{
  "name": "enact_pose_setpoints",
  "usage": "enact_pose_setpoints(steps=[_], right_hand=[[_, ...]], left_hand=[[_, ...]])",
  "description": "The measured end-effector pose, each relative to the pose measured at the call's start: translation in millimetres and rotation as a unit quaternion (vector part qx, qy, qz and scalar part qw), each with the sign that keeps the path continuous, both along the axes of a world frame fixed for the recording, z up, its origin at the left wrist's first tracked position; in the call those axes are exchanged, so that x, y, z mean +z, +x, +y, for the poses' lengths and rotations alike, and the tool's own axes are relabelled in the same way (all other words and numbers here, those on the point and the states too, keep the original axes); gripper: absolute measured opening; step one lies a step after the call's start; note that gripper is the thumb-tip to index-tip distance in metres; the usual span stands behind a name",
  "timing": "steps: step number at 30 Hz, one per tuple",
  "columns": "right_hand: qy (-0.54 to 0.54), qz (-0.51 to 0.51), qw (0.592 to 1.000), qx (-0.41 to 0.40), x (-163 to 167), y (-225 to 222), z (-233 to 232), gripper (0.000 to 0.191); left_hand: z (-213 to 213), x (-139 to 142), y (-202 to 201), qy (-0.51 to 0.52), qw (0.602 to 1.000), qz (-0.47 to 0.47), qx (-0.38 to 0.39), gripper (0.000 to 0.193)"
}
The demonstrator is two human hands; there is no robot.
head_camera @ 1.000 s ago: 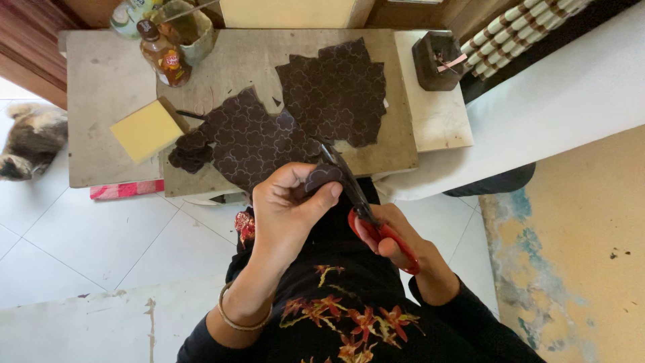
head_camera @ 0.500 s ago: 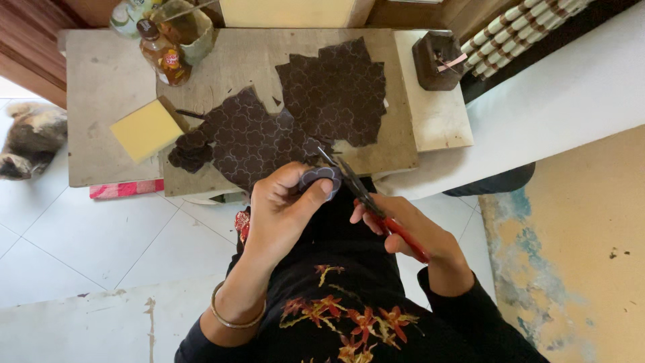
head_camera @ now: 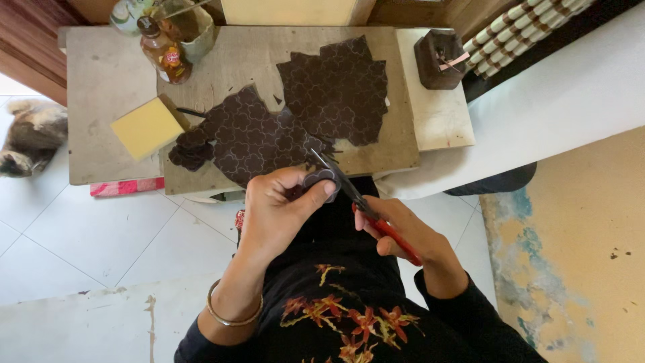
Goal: The person uses red-handled scissors to cut flower-shaped pieces from a dark brown patterned sheet. They hold the sheet with the left hand and cut along the drawn outlines, then place the finished shapes on the table.
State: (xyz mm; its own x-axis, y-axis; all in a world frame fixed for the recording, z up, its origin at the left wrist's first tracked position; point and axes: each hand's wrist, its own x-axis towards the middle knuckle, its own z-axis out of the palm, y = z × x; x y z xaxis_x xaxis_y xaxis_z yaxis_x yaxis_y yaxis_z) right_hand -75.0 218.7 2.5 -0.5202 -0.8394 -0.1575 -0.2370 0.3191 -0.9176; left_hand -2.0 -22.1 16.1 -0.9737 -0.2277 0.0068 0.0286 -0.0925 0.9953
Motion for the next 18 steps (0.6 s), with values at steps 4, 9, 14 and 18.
enact_pose_setpoints(steps=[4,9,14,18], right_hand=[[0.006,-0.009,1.000,-0.018,-5.7,2.7,-0.6,0.093],[-0.011,-0.034,0.998,-0.053,-17.7,7.2,0.5,0.093],[-0.015,-0.016,0.998,-0.052,-33.6,4.8,5.3,0.087],[-0.041,-0.007,0.998,-0.056,-44.1,1.7,9.5,0.081]], left_hand=[[-0.9,0.1,-0.8,0.007,1.000,-0.011,-0.003,0.011],[-0.2,-4.2,-2.7,0.009,1.000,-0.011,-0.002,0.011],[-1.8,-12.1,-4.4,0.025,1.000,-0.004,-0.009,0.011],[-2.1,-27.6,-6.5,0.006,1.000,-0.011,-0.004,0.010]])
